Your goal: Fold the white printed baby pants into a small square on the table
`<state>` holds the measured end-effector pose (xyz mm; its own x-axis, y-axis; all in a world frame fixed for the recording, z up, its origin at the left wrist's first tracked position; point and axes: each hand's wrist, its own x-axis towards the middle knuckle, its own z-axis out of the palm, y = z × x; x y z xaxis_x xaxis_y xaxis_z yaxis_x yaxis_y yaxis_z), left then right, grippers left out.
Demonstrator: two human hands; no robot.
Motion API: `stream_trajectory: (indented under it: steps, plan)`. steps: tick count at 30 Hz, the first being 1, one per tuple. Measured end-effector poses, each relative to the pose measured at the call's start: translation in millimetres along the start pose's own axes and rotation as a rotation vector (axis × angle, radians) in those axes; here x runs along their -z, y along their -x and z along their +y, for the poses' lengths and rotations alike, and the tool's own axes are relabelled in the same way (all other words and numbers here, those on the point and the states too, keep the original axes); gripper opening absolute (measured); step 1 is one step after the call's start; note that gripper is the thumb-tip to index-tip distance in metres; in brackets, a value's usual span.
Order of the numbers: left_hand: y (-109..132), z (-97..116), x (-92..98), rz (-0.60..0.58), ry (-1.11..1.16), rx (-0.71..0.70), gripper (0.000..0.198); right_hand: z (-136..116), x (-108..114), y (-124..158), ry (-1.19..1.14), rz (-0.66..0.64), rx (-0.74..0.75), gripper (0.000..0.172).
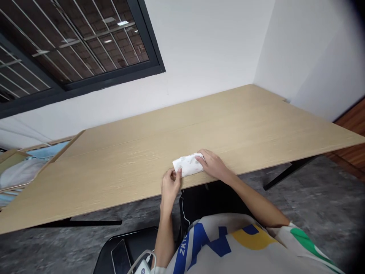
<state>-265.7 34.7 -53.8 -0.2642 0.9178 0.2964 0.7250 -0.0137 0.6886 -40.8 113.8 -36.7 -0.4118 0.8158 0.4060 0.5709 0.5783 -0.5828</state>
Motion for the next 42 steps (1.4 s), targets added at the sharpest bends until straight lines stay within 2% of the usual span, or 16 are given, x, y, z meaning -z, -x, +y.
stream_trajectory:
  steps: [2,6,8,10,11,12,15,18,21,28,33,42]
  plan:
    - [-4.8,0.9,-6.1,0.045,-0.083,-0.002,0.038,3.5,-11.2,-7.5,0.120,0.040,-0.025,0.033]
    - [-8.1,3.0,-15.9,0.066,-0.247,-0.014,0.033,5.9,-26.3,-16.2,0.281,0.023,-0.096,0.034]
    - [-6.5,6.2,-18.3,0.146,-0.289,-0.017,0.034,2.3,-27.4,-16.5,0.330,0.073,-0.121,0.037]
    - [-4.2,11.2,-20.0,0.236,-0.293,-0.081,0.042,-3.1,-26.2,-14.2,0.345,0.136,-0.055,0.041]
    - [-3.2,14.0,-21.1,0.240,-0.284,-0.144,0.047,-5.8,-25.7,-12.3,0.332,0.142,0.020,0.044]
    - [-2.3,16.6,-22.7,0.203,-0.273,-0.217,0.050,-8.0,-25.8,-10.0,0.308,0.127,0.110,0.047]
    - [0.1,21.9,-30.3,-0.036,-0.287,-0.371,0.056,-9.8,-31.2,-2.6,0.218,0.018,0.298,0.055]
    - [2.6,21.8,-38.3,-0.168,-0.376,-0.321,0.062,-3.9,-39.8,2.7,0.205,-0.048,0.289,0.059]
    - [5.3,18.8,-40.8,-0.187,-0.452,-0.254,0.067,5.0,-42.7,6.3,0.236,-0.081,0.275,0.062]
    - [7.8,14.6,-31.2,-0.188,-0.478,-0.227,0.082,21.0,-32.2,14.5,0.252,-0.089,0.199,0.065]
    - [6.8,20.1,-23.5,-0.144,-0.486,-0.302,0.076,24.8,-27.0,12.9,0.237,-0.134,0.223,0.067]
    - [4.8,23.0,-22.4,-0.246,-0.447,-0.289,0.079,36.4,-15.1,6.3,0.183,-0.252,0.239,0.092]
